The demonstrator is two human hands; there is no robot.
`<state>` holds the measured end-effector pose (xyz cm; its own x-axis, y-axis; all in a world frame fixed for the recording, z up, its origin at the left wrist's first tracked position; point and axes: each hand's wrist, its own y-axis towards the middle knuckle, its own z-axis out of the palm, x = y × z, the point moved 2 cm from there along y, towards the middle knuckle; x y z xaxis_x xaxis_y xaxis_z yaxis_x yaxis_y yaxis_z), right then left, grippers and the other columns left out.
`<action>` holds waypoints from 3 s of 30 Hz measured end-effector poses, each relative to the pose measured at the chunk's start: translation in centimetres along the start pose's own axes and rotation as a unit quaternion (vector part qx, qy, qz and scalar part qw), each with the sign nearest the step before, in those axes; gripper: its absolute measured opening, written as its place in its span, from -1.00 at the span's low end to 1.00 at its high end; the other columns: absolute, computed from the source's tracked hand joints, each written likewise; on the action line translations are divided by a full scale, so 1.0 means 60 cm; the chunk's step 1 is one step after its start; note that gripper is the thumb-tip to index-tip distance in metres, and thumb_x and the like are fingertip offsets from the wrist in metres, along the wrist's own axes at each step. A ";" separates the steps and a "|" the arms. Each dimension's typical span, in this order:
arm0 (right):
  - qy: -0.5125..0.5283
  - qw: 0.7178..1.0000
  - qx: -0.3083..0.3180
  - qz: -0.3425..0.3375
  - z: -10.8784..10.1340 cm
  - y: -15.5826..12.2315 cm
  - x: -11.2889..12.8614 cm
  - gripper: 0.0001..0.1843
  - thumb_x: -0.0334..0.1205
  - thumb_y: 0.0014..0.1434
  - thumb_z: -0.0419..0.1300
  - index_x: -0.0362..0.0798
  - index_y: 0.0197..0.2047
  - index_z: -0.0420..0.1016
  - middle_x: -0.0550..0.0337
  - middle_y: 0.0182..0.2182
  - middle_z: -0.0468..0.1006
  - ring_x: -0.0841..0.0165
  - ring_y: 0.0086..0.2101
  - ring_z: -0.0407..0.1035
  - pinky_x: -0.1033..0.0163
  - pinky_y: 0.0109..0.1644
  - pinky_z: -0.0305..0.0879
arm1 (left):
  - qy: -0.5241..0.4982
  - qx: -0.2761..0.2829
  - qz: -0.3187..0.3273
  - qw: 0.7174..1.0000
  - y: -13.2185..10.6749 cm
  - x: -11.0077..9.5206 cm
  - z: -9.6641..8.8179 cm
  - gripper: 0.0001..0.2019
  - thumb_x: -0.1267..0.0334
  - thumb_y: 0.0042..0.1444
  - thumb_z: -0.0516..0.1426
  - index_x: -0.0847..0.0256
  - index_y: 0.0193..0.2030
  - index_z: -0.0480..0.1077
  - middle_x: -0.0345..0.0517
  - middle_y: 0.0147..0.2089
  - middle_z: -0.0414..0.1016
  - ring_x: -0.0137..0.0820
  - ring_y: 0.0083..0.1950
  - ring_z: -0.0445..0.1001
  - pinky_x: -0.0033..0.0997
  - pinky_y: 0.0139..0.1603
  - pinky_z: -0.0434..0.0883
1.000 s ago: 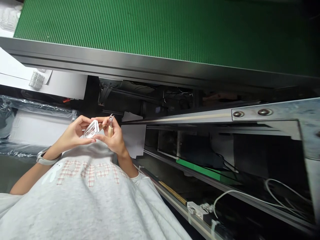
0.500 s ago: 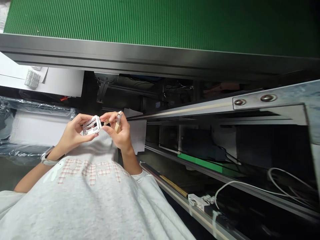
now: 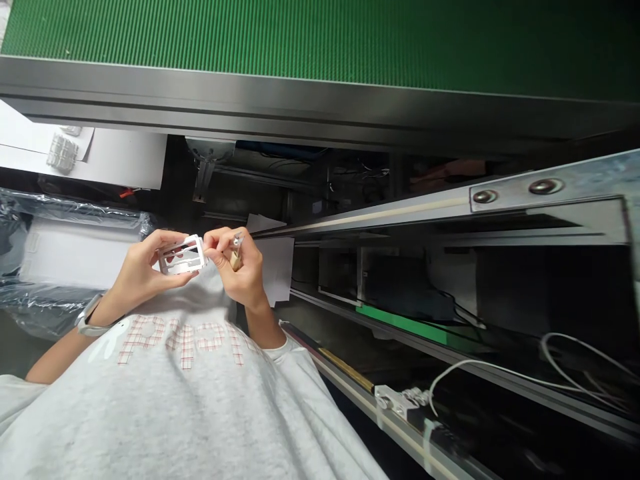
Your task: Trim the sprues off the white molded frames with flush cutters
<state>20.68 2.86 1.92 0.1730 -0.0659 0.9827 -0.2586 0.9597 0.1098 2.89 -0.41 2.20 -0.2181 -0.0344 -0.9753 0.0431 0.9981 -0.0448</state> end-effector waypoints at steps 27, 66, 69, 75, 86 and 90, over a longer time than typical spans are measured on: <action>0.023 0.996 0.018 -0.086 0.019 0.008 0.024 -0.76 -0.28 0.33 0.26 0.07 -0.27 0.22 0.32 -0.35 0.51 0.44 -0.31 0.45 0.27 -0.21 0.41 | 0.002 -0.051 0.088 0.995 -0.003 -0.025 -0.025 -0.54 0.29 -0.16 0.48 0.17 -0.07 0.55 -0.10 -0.19 0.68 -0.30 -0.22 0.68 -0.49 -0.30 0.63; -0.379 0.871 0.111 -0.291 -0.048 0.017 0.084 -0.73 -0.17 0.39 0.22 -0.16 0.02 0.63 0.00 -0.18 0.73 0.26 -0.17 0.55 0.12 -0.07 0.47 | -0.052 0.058 0.082 0.994 0.019 -0.043 -0.032 -0.55 0.27 -0.04 0.47 0.16 0.03 0.58 -0.02 -0.04 0.66 -0.25 -0.08 0.66 -0.40 -0.07 0.67; -0.391 0.866 0.112 -0.291 -0.049 0.016 0.086 -0.74 -0.16 0.38 0.23 -0.14 0.01 0.63 0.02 -0.18 0.73 0.27 -0.18 0.55 0.13 -0.08 0.46 | -0.043 0.057 0.073 0.995 0.019 -0.046 -0.032 -0.54 0.28 -0.06 0.48 0.14 0.02 0.58 -0.03 -0.06 0.66 -0.24 -0.11 0.66 -0.39 -0.10 0.68; -0.423 0.851 0.112 -0.291 -0.049 0.015 0.093 -0.74 -0.13 0.40 0.21 -0.12 -0.04 0.63 0.07 -0.22 0.74 0.31 -0.24 0.53 0.16 -0.14 0.41 | -0.059 0.075 0.086 0.992 0.021 -0.050 -0.032 -0.50 0.36 -0.06 0.48 0.10 0.07 0.58 -0.16 -0.03 0.67 -0.33 -0.07 0.65 -0.52 -0.04 0.65; -0.422 0.858 0.107 -0.274 -0.044 0.010 0.094 -0.76 -0.15 0.37 0.26 -0.15 -0.07 0.64 0.09 -0.26 0.73 0.34 -0.27 0.53 0.19 -0.13 0.42 | -0.097 0.083 0.061 0.990 0.022 -0.043 -0.035 -0.45 0.36 -0.12 0.51 0.07 0.07 0.60 -0.18 -0.04 0.68 -0.35 -0.09 0.66 -0.55 -0.07 0.65; -0.427 0.856 0.110 -0.269 -0.041 0.010 0.093 -0.76 -0.14 0.38 0.24 -0.13 -0.06 0.64 0.11 -0.27 0.73 0.34 -0.28 0.53 0.19 -0.14 0.43 | -0.083 0.067 0.011 0.994 0.018 -0.042 -0.037 -0.48 0.31 -0.14 0.52 0.03 0.03 0.61 -0.13 -0.02 0.68 -0.23 -0.05 0.66 -0.41 -0.07 0.68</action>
<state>23.80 3.73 7.10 -0.4099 -0.7486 0.5212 -0.5485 0.6588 0.5149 1.33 0.84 5.07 -0.0531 -0.0316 -0.9981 0.1779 0.9832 -0.0406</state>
